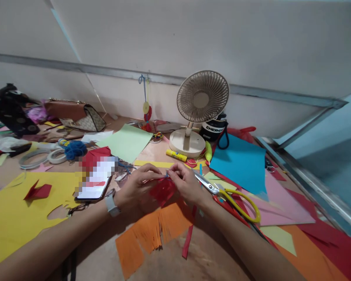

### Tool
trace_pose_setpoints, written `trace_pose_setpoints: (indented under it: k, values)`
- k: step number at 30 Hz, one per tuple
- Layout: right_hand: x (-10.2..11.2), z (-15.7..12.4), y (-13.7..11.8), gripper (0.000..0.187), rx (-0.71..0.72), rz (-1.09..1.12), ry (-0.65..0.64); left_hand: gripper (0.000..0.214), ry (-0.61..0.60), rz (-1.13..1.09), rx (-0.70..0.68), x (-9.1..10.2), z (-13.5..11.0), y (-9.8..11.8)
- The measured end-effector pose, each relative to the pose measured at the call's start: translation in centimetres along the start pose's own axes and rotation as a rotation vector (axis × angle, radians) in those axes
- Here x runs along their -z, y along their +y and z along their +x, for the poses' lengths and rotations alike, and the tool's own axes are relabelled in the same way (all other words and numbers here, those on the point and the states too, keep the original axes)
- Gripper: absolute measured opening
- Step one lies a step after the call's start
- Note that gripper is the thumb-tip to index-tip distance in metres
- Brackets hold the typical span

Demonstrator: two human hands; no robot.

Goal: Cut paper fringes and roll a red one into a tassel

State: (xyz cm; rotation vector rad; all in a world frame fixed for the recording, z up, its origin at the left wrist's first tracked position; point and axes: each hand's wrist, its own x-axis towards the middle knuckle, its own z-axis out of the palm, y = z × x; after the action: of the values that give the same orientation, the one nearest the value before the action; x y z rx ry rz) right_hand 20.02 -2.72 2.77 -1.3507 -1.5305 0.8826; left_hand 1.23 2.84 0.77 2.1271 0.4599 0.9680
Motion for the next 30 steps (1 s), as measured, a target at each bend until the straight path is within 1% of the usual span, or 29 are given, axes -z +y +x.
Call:
trace_pose_setpoints:
  k: [1, 3, 5, 6, 7, 8, 11, 12, 16, 18, 19, 21, 23, 25, 29, 30]
  values:
    - [0.1, -0.1, -0.1, 0.017, 0.026, -0.047, -0.003, 0.023, -0.004, 0.135, -0.080, 0.5, 0.0, -0.1]
    - [0.3, -0.2, -0.3, 0.015, 0.086, -0.165, -0.009, 0.029, -0.052, 0.395, -0.263, 1.4, -0.1, -0.2]
    - [0.4, -0.3, -0.4, 0.015, 0.135, -0.269, -0.012, 0.028, -0.166, 0.567, -0.429, 2.0, 0.1, 0.0]
    - [0.5, -0.3, -0.4, 0.014, 0.147, -0.307, -0.016, 0.029, -0.205, 0.636, -0.471, 2.2, 0.2, 0.1]
    - [0.6, -0.3, -0.3, 0.014, 0.150, -0.339, -0.024, 0.027, -0.218, 0.691, -0.489, 2.3, 0.4, 0.3]
    - [0.7, -0.3, -0.3, 0.013, 0.146, -0.365, -0.043, 0.026, -0.260, 0.729, -0.494, 2.2, 0.5, 0.5]
    - [1.0, -0.2, -0.3, 0.010, 0.107, -0.421, -0.141, 0.023, -0.341, 0.765, -0.486, 2.0, 0.6, 0.8]
    - [1.1, -0.2, -0.4, 0.010, 0.087, -0.425, -0.164, 0.024, -0.350, 0.759, -0.492, 2.0, 0.6, 0.9]
    - [1.3, 0.0, -1.3, 0.017, -0.019, -0.339, -0.169, 0.033, -0.332, 0.772, -0.497, 2.3, -0.1, 1.0]
    - [1.4, 0.1, -1.4, 0.022, -0.064, -0.320, -0.187, 0.031, -0.388, 0.769, -0.461, 2.2, -0.6, 1.1]
    - [1.3, 0.1, -1.3, 0.023, -0.065, -0.346, -0.207, 0.032, -0.419, 0.762, -0.414, 2.1, -0.8, 1.1]
    - [1.3, 0.2, -0.6, 0.022, -0.034, -0.434, -0.254, 0.038, -0.444, 0.748, -0.325, 1.6, -1.2, 1.3]
    - [1.1, 0.2, 0.2, 0.019, 0.009, -0.491, -0.295, 0.031, -0.466, 0.734, -0.281, 1.2, -1.4, 1.4]
    - [1.1, 0.1, 1.0, 0.018, 0.025, -0.494, -0.331, 0.019, -0.483, 0.715, -0.245, 1.1, -1.5, 1.6]
    - [1.1, 0.0, 1.6, 0.017, 0.057, -0.519, -0.407, 0.022, -0.517, 0.618, -0.145, 1.2, -1.4, 2.0]
    - [1.1, 0.0, 1.6, 0.016, 0.061, -0.528, -0.419, 0.023, -0.507, 0.596, -0.112, 1.1, -1.2, 2.1]
